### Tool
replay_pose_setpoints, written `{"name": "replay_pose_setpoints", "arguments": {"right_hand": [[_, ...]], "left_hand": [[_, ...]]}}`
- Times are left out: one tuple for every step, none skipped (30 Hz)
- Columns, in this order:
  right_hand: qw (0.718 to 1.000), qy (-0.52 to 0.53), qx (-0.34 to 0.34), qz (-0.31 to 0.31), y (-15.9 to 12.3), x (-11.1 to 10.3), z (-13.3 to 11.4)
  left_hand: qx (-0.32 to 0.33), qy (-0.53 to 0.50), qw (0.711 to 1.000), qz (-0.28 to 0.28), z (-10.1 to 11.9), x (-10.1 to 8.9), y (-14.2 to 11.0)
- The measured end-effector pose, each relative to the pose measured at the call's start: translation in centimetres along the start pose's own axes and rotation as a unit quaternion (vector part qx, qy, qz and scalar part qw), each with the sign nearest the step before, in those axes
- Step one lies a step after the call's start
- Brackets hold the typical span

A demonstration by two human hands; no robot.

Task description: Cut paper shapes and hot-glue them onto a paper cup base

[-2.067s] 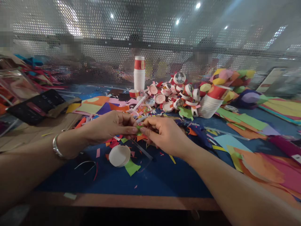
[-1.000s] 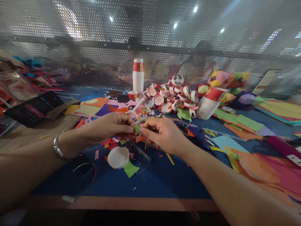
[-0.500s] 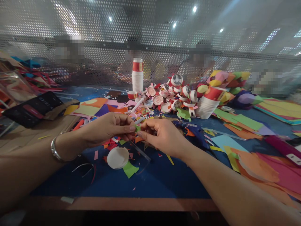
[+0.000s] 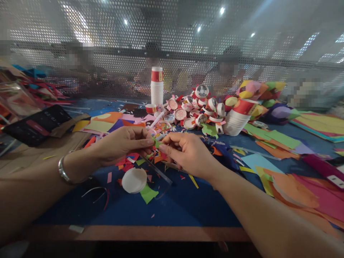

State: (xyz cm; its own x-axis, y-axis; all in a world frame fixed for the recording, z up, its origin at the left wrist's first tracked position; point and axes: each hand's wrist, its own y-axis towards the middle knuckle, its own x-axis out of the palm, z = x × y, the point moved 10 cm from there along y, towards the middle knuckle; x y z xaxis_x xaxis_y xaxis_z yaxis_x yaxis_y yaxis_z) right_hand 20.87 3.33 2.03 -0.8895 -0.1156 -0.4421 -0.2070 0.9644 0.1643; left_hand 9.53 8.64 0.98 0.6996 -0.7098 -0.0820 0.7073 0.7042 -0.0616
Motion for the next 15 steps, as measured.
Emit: {"name": "replay_pose_setpoints", "arguments": {"right_hand": [[1.000,0.000,0.001,0.002,0.0,-0.1,0.0],[1.000,-0.003,0.002,0.004,0.0,-0.2,-0.1],[1.000,-0.006,0.002,0.006,-0.1,-0.2,-0.1],[1.000,-0.010,0.003,0.007,-0.1,-0.3,-0.2],[1.000,-0.012,0.003,0.007,-0.1,-0.3,-0.2],[1.000,-0.012,0.004,0.006,-0.1,-0.3,-0.1],[1.000,-0.009,0.006,0.005,-0.1,-0.3,-0.1],[1.000,-0.006,0.007,0.003,-0.1,-0.2,0.0],[1.000,-0.003,0.009,0.001,-0.1,-0.2,0.1],[1.000,-0.002,0.011,-0.002,0.0,-0.1,0.2],[1.000,-0.002,0.013,-0.005,0.0,-0.1,0.3],[1.000,-0.002,0.016,-0.008,0.0,0.0,0.4],[1.000,-0.002,0.019,-0.010,0.1,0.0,0.5],[1.000,0.000,0.022,-0.012,0.1,0.1,0.6],[1.000,0.002,0.023,-0.015,0.2,0.1,0.7]], "left_hand": [[0.004,-0.002,1.000,0.010,0.0,-0.4,0.1],[0.009,-0.001,1.000,0.021,0.0,-0.7,0.2],[0.017,0.002,0.999,0.032,0.1,-1.0,0.2],[0.026,0.007,0.999,0.043,0.3,-1.2,0.2],[0.037,0.015,0.998,0.051,0.5,-1.3,0.2],[0.047,0.026,0.997,0.055,0.8,-1.2,0.1],[0.056,0.038,0.996,0.053,1.1,-1.0,0.0],[0.063,0.051,0.996,0.047,1.3,-0.7,-0.1],[0.070,0.064,0.995,0.038,1.5,-0.4,-0.3],[0.077,0.075,0.994,0.026,1.7,0.0,-0.4],[0.082,0.086,0.993,0.015,1.8,0.4,-0.5],[0.083,0.097,0.992,0.007,1.8,0.6,-0.5],[0.082,0.109,0.991,0.003,1.8,0.8,-0.6],[0.077,0.122,0.989,0.001,1.8,0.8,-0.6],[0.070,0.134,0.988,0.002,1.8,0.8,-0.6]]}}
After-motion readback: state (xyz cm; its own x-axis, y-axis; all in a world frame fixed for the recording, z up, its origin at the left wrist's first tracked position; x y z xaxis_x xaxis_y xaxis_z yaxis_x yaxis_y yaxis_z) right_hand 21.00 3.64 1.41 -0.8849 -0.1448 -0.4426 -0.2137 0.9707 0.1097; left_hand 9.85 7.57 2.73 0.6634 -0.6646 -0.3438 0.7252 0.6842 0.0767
